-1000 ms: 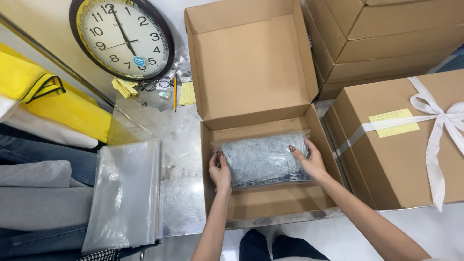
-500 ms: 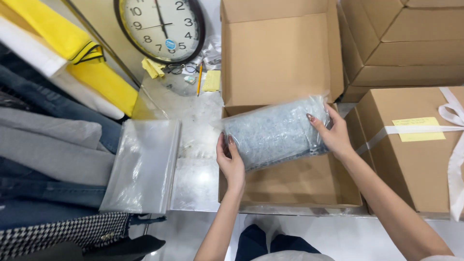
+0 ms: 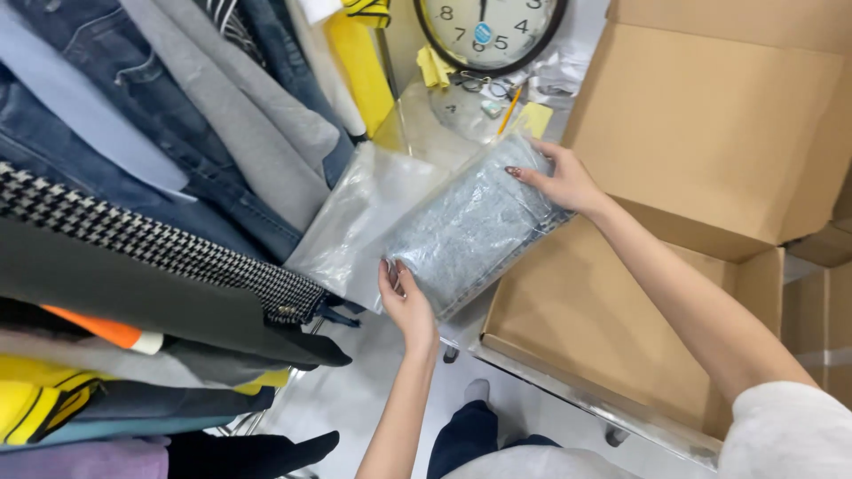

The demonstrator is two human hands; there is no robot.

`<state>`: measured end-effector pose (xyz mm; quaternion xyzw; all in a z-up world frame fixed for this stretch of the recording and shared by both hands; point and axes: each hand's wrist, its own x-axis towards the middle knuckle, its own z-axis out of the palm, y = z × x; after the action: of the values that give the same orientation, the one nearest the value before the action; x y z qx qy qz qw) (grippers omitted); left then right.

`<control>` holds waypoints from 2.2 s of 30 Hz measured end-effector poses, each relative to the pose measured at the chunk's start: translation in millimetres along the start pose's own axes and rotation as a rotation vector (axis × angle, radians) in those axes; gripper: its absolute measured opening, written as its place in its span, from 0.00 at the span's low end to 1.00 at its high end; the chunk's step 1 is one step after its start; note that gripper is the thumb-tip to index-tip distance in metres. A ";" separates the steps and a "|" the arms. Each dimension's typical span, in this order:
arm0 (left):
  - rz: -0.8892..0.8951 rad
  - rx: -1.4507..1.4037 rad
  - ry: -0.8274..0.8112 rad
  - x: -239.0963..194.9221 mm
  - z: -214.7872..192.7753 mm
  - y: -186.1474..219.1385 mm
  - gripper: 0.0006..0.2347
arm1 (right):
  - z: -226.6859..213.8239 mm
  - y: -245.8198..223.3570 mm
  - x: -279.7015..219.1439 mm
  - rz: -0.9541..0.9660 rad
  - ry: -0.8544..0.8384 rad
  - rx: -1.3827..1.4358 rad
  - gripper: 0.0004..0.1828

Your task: The person ties a white ribbon around a cardboard box, then opens it to remove a plastic-wrapped pair of jeans. They place the jeans on a stack of folded clothes, close the box, and move it aside. The person then unpacks another pair of jeans from a plastic bag and places it on the stack.

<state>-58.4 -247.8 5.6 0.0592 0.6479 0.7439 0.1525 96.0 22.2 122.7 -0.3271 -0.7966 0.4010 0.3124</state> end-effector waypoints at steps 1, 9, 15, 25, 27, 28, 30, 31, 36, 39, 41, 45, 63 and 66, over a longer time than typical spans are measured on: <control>0.002 -0.001 0.019 1.1 -6.7 -1.6 0.25 | 15.1 1.3 9.4 -0.008 -0.016 0.005 0.36; -0.121 -0.123 0.083 -13.0 -15.8 -52.4 0.32 | 80.3 29.5 49.8 0.090 -0.297 -0.109 0.36; -0.199 -0.082 0.068 -25.1 -5.1 -51.4 0.34 | 108.3 56.2 72.7 0.194 -0.344 -0.256 0.35; -0.250 0.092 -0.018 -18.5 -14.0 -76.9 0.37 | 139.4 132.5 86.0 0.284 -0.379 -0.366 0.36; -0.195 0.257 0.086 -18.0 -19.5 -70.1 0.38 | 139.5 153.7 99.4 0.245 -0.373 -0.413 0.37; -0.195 0.260 0.083 -15.8 -20.0 -66.5 0.38 | 134.6 146.9 97.7 0.248 -0.371 -0.411 0.37; -0.040 0.238 0.238 -10.9 -21.0 -59.1 0.36 | 123.3 132.6 93.6 0.170 -0.379 -0.416 0.33; -0.039 0.239 0.229 -2.5 -19.1 -58.3 0.36 | 115.0 118.0 87.6 0.175 -0.371 -0.415 0.33; 0.177 0.131 0.095 29.2 11.0 -20.9 0.22 | 65.4 63.4 61.7 0.035 -0.214 -0.183 0.15; 0.200 0.101 -0.032 46.0 39.0 -7.2 0.19 | 25.7 24.5 35.1 0.043 -0.103 -0.083 0.09; 0.226 0.080 -0.117 54.8 65.1 -4.3 0.19 | 1.4 35.5 20.3 0.071 -0.048 -0.092 0.08; 0.237 0.038 -0.346 61.9 127.7 -6.9 0.19 | -58.1 69.8 -8.3 0.213 0.080 -0.086 0.08; 0.413 0.776 -1.004 60.9 323.9 -23.2 0.24 | -258.0 129.6 -181.7 0.377 0.714 -0.621 0.34; 0.547 0.994 -0.920 53.2 337.2 -15.6 0.17 | -267.1 181.1 -181.2 0.617 0.599 -0.650 0.36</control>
<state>-10.2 89.1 36.2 0.5877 0.7417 0.2731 0.1731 455.1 82.5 56.4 -0.7260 -0.6224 0.0959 0.2762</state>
